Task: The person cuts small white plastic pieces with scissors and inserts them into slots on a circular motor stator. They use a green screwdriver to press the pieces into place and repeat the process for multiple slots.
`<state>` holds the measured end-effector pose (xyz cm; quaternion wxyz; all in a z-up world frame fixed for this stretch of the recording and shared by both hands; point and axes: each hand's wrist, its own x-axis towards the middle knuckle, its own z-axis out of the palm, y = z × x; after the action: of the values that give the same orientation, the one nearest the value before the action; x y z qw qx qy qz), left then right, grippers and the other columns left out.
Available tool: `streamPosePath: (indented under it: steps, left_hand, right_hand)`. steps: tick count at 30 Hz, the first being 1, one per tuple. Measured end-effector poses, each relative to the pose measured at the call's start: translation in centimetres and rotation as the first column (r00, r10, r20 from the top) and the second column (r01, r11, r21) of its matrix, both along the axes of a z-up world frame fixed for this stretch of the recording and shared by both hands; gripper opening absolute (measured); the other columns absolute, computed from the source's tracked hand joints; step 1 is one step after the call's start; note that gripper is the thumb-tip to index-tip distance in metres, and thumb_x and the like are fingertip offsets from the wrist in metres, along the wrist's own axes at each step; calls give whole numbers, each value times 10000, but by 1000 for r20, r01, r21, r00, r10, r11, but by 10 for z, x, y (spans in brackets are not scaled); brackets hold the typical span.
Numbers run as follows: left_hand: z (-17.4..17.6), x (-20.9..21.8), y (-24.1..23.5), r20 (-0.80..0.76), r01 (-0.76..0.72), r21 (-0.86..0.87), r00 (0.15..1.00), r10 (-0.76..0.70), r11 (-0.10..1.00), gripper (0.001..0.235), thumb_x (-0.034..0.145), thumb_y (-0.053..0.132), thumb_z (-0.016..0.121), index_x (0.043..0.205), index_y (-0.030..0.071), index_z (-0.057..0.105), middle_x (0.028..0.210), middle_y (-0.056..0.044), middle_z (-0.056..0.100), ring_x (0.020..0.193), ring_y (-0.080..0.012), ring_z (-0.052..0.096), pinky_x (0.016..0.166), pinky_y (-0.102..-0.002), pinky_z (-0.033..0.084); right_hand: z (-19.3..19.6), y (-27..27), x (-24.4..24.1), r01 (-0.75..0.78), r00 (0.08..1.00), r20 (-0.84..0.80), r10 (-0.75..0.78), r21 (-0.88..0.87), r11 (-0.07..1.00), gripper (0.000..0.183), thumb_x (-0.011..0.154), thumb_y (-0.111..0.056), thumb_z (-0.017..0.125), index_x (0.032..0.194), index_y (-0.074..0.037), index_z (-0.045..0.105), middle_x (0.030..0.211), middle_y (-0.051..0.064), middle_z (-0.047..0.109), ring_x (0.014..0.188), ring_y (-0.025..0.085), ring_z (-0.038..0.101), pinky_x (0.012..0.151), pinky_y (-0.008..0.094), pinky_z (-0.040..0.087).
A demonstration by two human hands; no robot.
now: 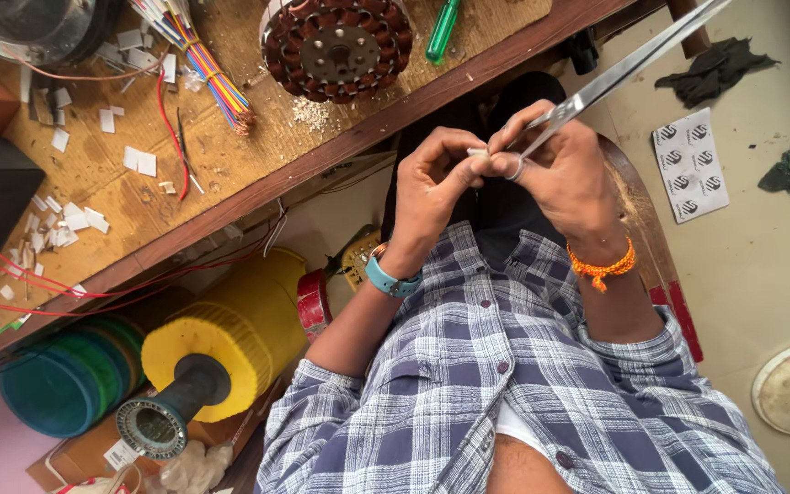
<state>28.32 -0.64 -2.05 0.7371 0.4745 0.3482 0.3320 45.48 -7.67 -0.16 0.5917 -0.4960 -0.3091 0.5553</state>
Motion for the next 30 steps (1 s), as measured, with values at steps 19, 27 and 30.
streamPosePath:
  steps: [19, 27, 30]
  left_hand:
    - [34, 6, 13, -121, 129, 225, 987, -103, 966, 148, 1006, 75, 728, 1145, 38, 763, 1033, -36, 720, 890, -87, 705, 695, -217, 588]
    - [42, 6, 37, -197, 109, 228, 978, -64, 968, 189, 1012, 178, 715, 1125, 28, 735, 985, -35, 775, 889, -90, 756, 678, -208, 583]
    - [44, 8, 37, -254, 120, 220, 965, -62, 968, 189, 994, 193, 720, 1079, 24, 733, 951, -37, 786, 871, -94, 772, 665, -206, 598]
  right_hand:
    - [10, -12, 7, 64, 994, 87, -72, 88, 994, 306, 1017, -84, 756, 1227, -17, 545, 1082, 65, 663, 1040, 139, 686, 954, 304, 600]
    - [-14, -34, 23, -481, 867, 9, 499, -250, 840, 786, 719, -400, 852, 1375, -41, 609, 901, 19, 708, 826, 108, 682, 719, 281, 577]
    - [-19, -48, 19, -527, 848, -94, 521, -247, 813, 832, 661, -397, 906, 1351, -9, 652, 848, 22, 689, 791, 106, 637, 680, 270, 510]
